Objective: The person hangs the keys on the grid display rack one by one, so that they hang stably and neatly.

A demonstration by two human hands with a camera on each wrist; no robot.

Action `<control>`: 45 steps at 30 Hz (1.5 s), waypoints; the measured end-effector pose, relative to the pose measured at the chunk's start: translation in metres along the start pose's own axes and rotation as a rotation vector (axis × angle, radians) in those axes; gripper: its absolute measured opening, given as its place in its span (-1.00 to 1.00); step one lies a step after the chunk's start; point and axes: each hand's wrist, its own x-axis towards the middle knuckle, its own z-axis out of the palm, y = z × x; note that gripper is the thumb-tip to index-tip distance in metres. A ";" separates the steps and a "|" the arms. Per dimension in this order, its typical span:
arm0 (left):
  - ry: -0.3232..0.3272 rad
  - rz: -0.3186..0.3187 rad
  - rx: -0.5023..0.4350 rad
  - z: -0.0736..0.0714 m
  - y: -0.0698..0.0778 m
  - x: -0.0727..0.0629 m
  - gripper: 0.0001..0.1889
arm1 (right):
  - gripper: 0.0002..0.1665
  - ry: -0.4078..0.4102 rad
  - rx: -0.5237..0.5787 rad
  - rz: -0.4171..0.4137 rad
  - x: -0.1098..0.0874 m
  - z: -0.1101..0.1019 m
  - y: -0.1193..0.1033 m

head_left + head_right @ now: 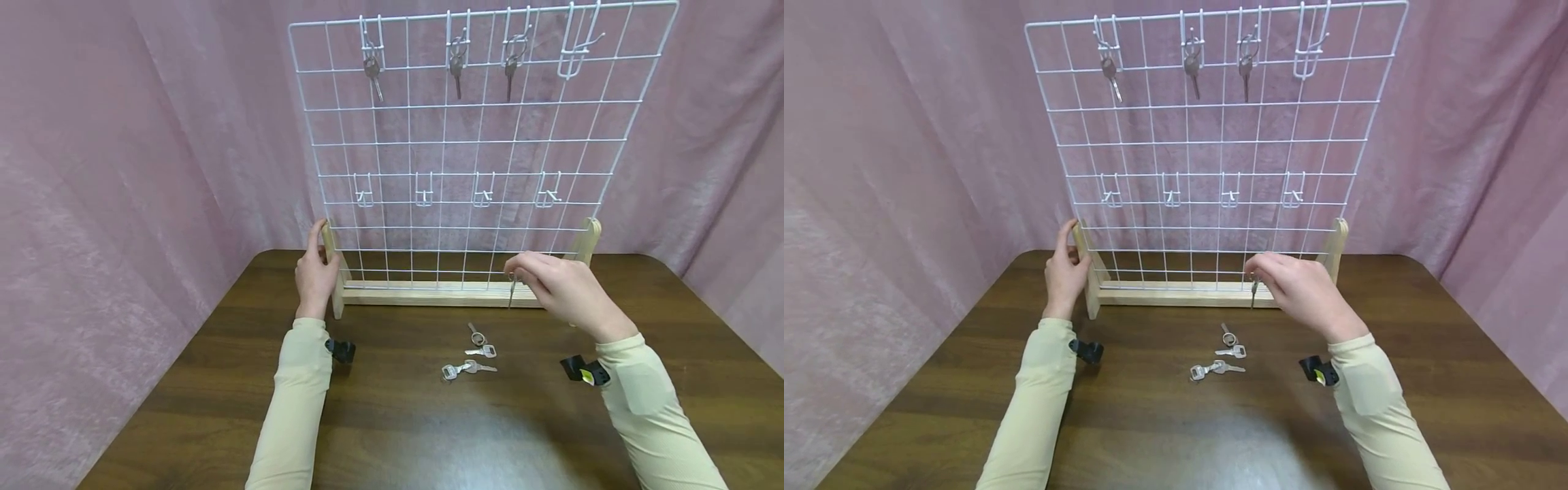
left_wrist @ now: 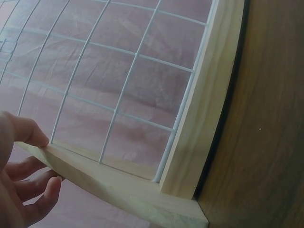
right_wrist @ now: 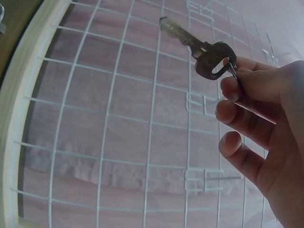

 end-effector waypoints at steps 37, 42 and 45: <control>-0.008 -0.002 -0.004 0.001 0.002 0.000 -0.26 | -0.45 0.207 -0.236 -0.435 0.105 -0.121 0.044; -0.003 -0.006 0.002 0.000 0.002 0.000 -0.26 | -0.74 0.233 -0.277 -0.377 0.125 -0.142 0.055; -0.006 -0.013 -0.001 -0.001 0.001 -0.002 -0.26 | -0.84 0.225 -0.316 -0.336 0.139 -0.154 0.061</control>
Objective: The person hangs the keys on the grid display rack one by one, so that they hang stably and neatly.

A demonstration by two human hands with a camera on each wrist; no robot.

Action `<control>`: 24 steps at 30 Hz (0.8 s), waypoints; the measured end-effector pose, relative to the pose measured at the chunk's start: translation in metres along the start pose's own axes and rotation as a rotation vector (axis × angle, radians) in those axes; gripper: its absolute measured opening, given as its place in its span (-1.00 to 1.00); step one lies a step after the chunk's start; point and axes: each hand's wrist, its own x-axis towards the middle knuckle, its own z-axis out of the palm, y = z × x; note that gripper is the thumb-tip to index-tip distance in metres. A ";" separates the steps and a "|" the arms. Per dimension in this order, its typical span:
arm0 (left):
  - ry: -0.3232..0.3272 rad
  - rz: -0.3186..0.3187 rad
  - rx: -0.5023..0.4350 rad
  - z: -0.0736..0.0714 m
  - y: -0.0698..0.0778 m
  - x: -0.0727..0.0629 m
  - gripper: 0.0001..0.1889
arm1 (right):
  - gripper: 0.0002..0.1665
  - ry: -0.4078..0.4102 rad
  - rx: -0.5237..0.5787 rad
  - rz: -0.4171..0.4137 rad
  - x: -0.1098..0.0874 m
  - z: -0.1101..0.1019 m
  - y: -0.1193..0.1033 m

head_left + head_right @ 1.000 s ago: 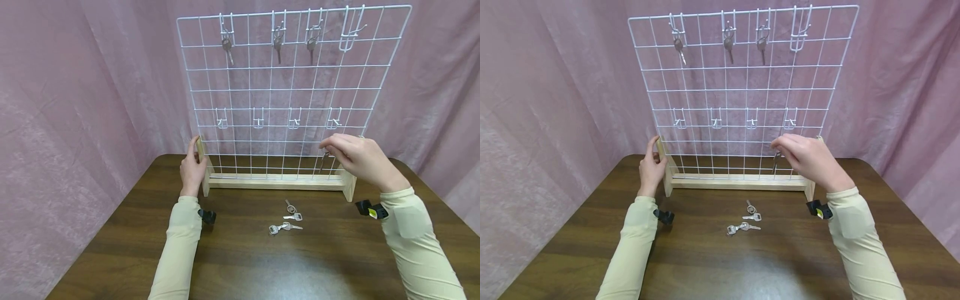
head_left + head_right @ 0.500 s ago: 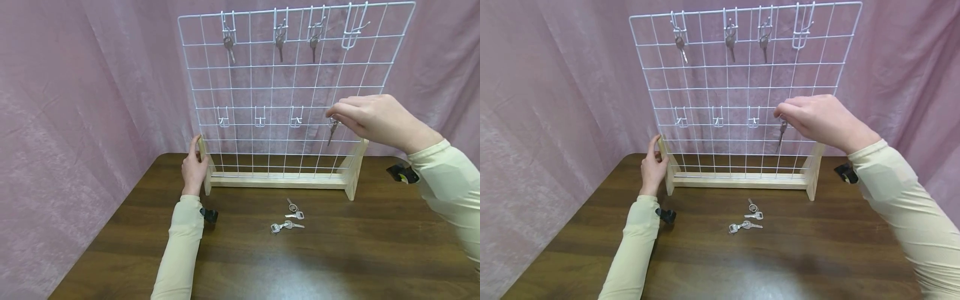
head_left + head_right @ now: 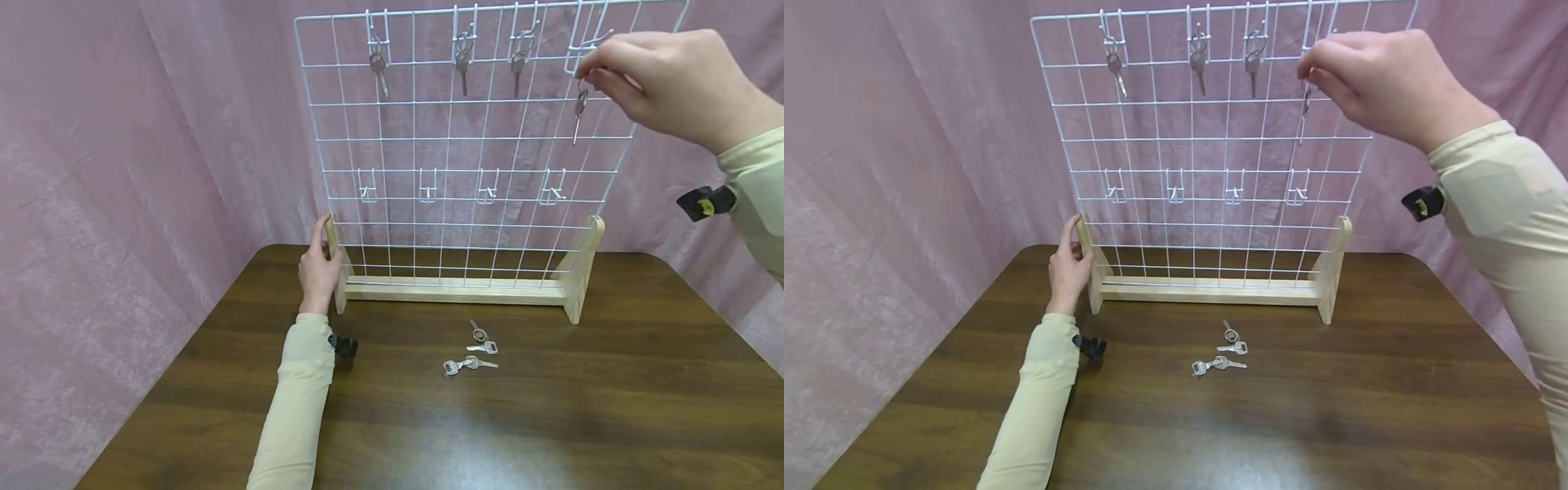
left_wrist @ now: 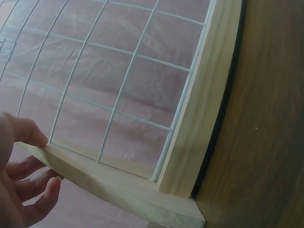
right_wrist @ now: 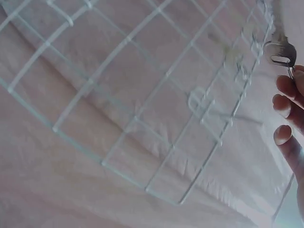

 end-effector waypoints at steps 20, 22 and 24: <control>0.006 0.001 -0.001 -0.003 0.002 -0.004 -0.27 | -0.83 -0.116 -0.074 0.237 0.021 -0.004 0.042; 0.008 -0.001 -0.003 -0.003 0.003 -0.004 -0.27 | -0.83 -0.108 -0.074 0.235 0.018 -0.003 0.044; 0.011 0.000 -0.001 -0.004 0.003 -0.003 -0.27 | -0.84 -0.104 -0.074 0.231 0.018 -0.002 0.046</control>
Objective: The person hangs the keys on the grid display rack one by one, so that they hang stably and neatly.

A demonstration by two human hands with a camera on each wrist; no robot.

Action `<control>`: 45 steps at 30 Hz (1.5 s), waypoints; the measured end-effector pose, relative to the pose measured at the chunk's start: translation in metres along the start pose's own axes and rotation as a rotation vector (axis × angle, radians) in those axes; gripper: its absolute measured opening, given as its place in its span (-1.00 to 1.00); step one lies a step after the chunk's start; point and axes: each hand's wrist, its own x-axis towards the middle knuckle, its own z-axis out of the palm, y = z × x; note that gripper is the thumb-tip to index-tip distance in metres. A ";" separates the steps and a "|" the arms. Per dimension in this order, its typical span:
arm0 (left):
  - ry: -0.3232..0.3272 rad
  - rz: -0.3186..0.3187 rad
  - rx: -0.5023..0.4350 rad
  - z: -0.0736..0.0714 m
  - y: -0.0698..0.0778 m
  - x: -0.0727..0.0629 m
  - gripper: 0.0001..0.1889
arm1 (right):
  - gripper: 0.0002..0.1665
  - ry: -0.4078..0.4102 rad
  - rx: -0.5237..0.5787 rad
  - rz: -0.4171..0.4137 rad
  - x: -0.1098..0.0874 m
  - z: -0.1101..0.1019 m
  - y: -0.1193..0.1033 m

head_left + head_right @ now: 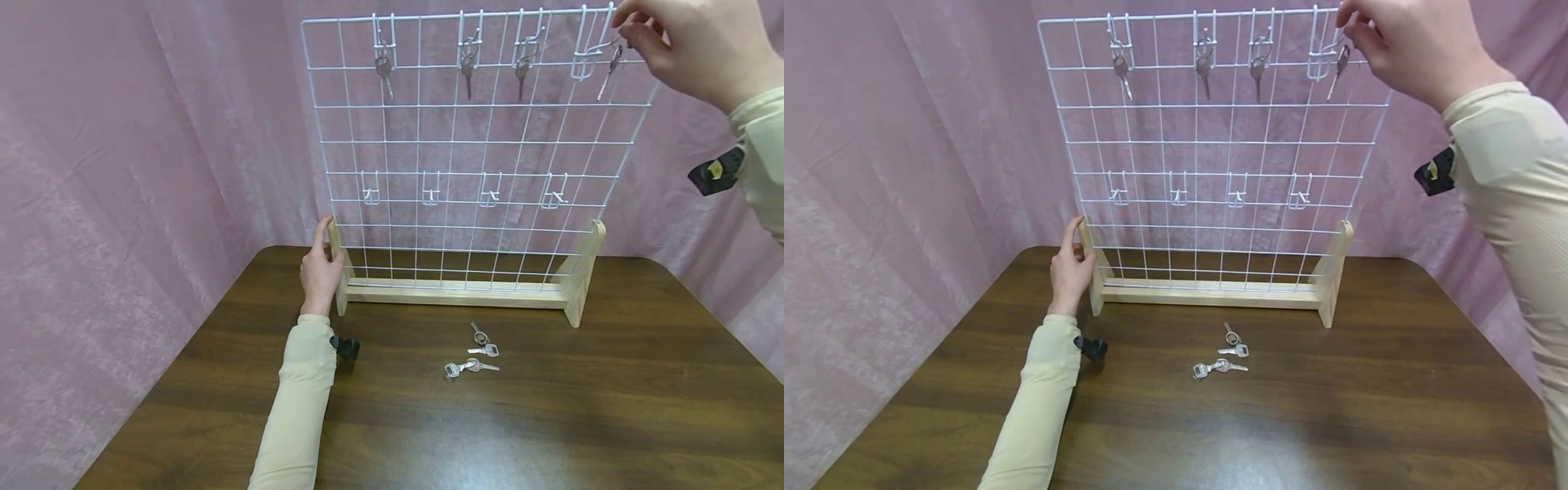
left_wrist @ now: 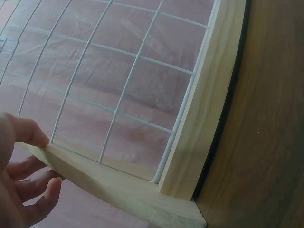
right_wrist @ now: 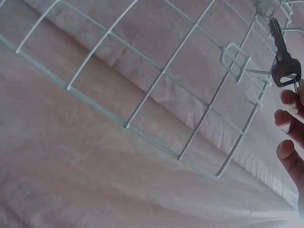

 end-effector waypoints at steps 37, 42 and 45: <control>-0.021 -0.003 0.002 0.000 0.001 0.001 -0.27 | -0.78 -0.246 0.351 -0.020 -0.186 0.088 -0.148; -0.022 0.000 -0.005 0.001 0.001 0.001 -0.28 | -0.80 -0.288 0.393 -0.055 -0.184 0.097 -0.165; -0.012 -0.007 -0.009 -0.001 0.000 0.001 -0.28 | -0.83 -0.278 0.414 -0.087 -0.180 0.104 -0.173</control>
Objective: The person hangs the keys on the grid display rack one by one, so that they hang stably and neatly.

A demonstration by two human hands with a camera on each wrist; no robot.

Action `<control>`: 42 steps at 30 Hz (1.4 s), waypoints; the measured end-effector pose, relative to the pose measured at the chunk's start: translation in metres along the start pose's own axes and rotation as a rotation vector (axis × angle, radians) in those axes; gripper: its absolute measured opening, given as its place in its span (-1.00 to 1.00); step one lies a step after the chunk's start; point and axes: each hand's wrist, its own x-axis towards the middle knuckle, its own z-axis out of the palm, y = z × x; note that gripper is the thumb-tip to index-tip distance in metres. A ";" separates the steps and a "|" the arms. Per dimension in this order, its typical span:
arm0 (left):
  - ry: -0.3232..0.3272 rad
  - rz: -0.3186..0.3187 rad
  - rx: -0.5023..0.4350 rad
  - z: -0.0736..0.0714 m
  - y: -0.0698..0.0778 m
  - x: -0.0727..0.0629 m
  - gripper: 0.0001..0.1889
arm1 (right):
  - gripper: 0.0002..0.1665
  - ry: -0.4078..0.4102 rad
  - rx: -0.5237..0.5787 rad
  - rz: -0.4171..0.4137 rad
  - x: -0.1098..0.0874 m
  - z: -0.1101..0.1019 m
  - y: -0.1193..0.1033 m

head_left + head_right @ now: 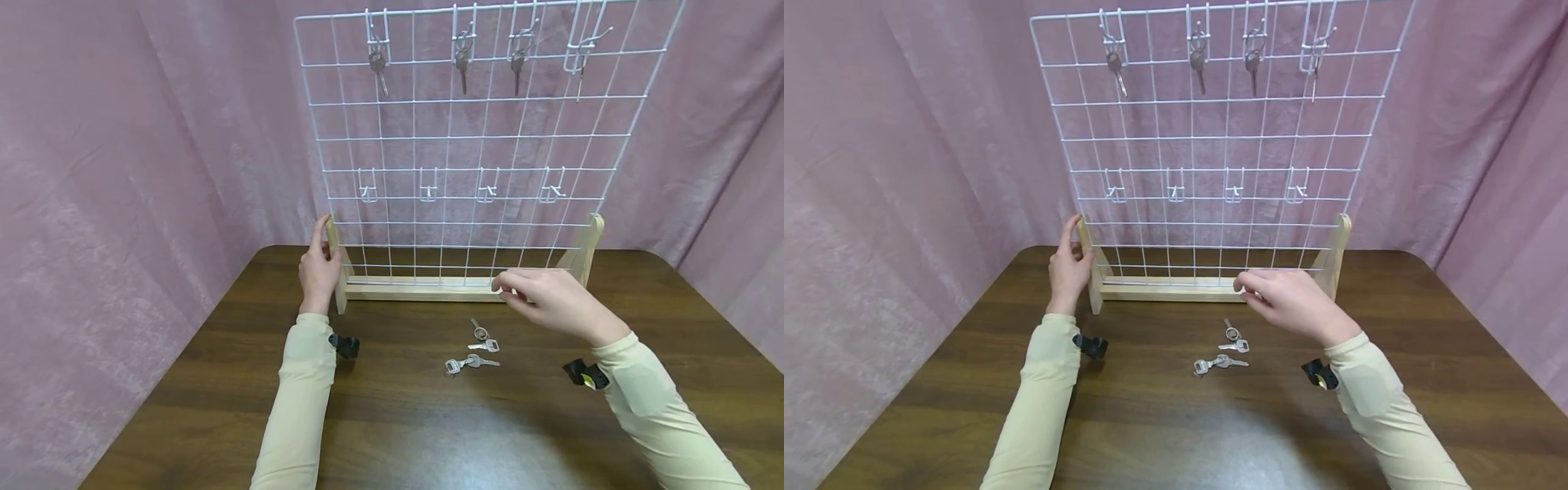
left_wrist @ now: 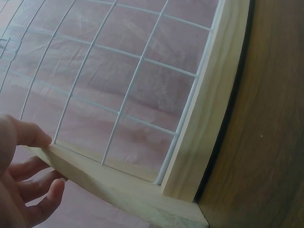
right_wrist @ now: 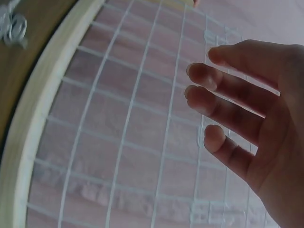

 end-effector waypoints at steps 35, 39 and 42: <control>-0.004 0.006 -0.004 0.000 0.002 0.001 -0.28 | -0.71 -0.688 0.383 0.081 -0.013 0.082 -0.005; -0.005 0.002 -0.007 0.000 0.001 0.002 -0.28 | -0.74 -0.702 0.386 0.076 -0.014 0.084 -0.005; -0.008 -0.003 -0.006 0.001 0.000 0.002 -0.28 | -0.76 -0.716 0.386 0.070 -0.014 0.084 -0.006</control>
